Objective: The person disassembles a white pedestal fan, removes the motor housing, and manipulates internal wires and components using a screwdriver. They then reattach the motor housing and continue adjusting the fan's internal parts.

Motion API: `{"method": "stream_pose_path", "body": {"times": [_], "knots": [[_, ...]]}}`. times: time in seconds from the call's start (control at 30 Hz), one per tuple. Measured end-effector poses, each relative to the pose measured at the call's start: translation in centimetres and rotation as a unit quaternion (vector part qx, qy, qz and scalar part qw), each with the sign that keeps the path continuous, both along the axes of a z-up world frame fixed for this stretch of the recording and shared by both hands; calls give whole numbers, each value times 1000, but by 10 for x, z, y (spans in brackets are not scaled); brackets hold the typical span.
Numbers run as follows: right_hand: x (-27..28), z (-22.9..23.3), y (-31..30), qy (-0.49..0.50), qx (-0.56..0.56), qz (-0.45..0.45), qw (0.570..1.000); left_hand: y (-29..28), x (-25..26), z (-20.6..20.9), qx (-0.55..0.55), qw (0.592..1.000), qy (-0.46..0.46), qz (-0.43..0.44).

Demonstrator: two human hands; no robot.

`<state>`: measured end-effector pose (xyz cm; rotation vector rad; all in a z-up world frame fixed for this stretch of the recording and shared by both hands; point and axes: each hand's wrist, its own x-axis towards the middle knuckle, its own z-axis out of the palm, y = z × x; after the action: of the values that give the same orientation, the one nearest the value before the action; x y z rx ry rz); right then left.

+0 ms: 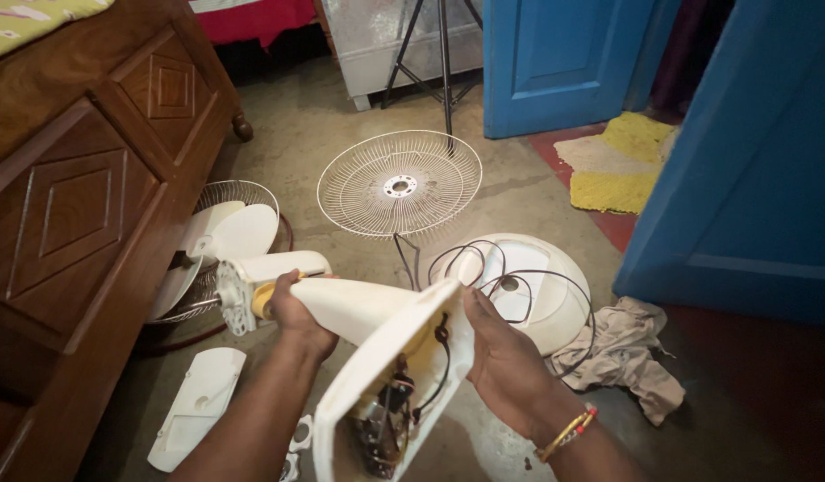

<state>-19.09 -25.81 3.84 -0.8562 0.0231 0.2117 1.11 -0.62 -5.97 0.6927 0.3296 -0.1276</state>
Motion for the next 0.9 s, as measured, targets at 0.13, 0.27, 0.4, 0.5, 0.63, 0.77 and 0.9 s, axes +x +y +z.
{"method": "stream_pose_path", "body": {"times": [0.13, 0.27, 0.4, 0.5, 0.63, 0.77, 0.9], "knots": [[-3, -13, 26, 170, -9, -175, 970, -12, 2, -19, -7, 999, 1, -49], [-3, -35, 31, 152, -38, -232, 960, -32, 3, -38, 15, 999, 36, -35], [3, -58, 18, 129, -12, -257, 958, -45, 3, -50, -9, 997, 25, -77], [9, -77, 18, 132, -23, -277, 952, -50, 4, -58, -12, 996, 39, -82], [12, -98, 20, 80, -50, -293, 951, -53, 11, -71, -10, 994, 43, -96], [13, -100, 20, 98, -76, -296, 947, -58, 20, -79, -33, 993, 36, -104], [21, -92, 27, 40, -153, -301, 941, -57, 27, -78, 10, 995, 39, -94]]}}
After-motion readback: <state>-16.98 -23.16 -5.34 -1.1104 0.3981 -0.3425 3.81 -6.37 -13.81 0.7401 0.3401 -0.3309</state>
